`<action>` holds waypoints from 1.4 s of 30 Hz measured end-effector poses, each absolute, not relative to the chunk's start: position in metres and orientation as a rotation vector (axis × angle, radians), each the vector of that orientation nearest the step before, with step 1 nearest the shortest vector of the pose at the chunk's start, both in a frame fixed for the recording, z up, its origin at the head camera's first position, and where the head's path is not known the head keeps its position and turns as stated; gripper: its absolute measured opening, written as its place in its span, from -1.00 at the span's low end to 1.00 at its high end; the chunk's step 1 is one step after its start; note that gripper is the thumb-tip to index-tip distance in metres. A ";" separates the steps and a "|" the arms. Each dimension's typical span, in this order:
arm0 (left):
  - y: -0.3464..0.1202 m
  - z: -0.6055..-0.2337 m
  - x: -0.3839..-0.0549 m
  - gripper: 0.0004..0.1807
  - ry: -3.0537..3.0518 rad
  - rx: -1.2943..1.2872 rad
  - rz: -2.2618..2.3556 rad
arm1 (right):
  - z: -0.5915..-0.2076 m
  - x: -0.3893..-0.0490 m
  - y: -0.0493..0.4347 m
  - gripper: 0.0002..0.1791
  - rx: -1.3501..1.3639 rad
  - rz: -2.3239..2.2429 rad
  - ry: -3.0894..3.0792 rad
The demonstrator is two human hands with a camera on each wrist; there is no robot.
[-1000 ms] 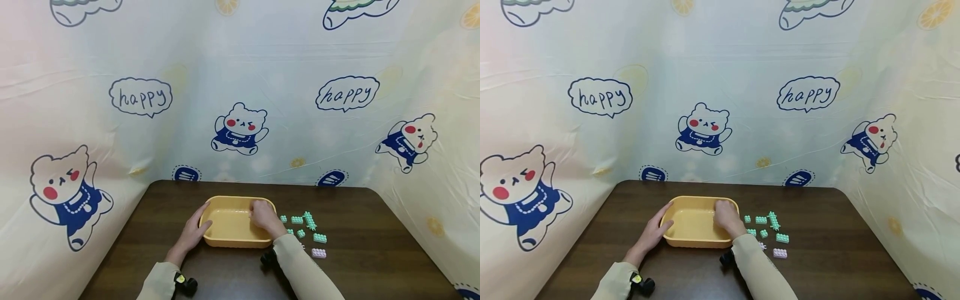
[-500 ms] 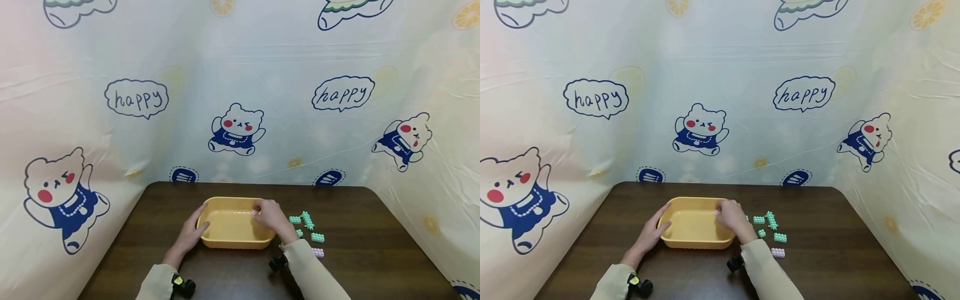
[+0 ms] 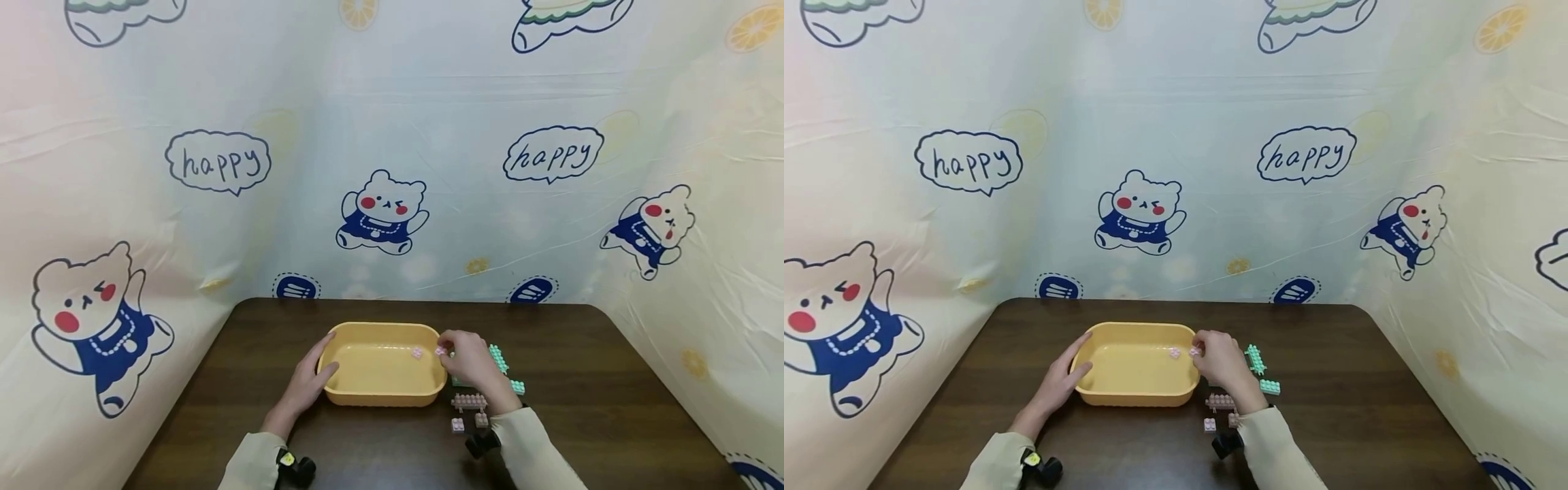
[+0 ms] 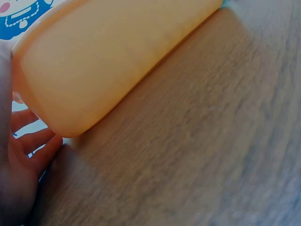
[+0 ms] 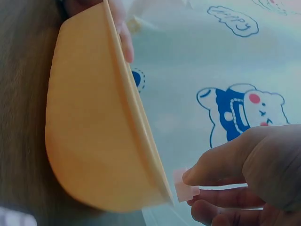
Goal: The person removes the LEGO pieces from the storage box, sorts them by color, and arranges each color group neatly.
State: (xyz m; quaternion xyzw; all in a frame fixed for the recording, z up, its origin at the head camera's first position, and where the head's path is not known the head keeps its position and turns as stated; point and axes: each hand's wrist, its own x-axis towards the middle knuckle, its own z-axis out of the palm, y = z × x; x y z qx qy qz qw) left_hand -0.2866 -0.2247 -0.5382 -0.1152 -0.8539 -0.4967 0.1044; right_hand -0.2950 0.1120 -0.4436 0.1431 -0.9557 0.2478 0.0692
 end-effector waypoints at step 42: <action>-0.225 -0.537 -0.289 -0.34 -2.526 -0.370 -1.474 | -0.477 -0.252 0.212 -0.85 0.130 0.657 -2.859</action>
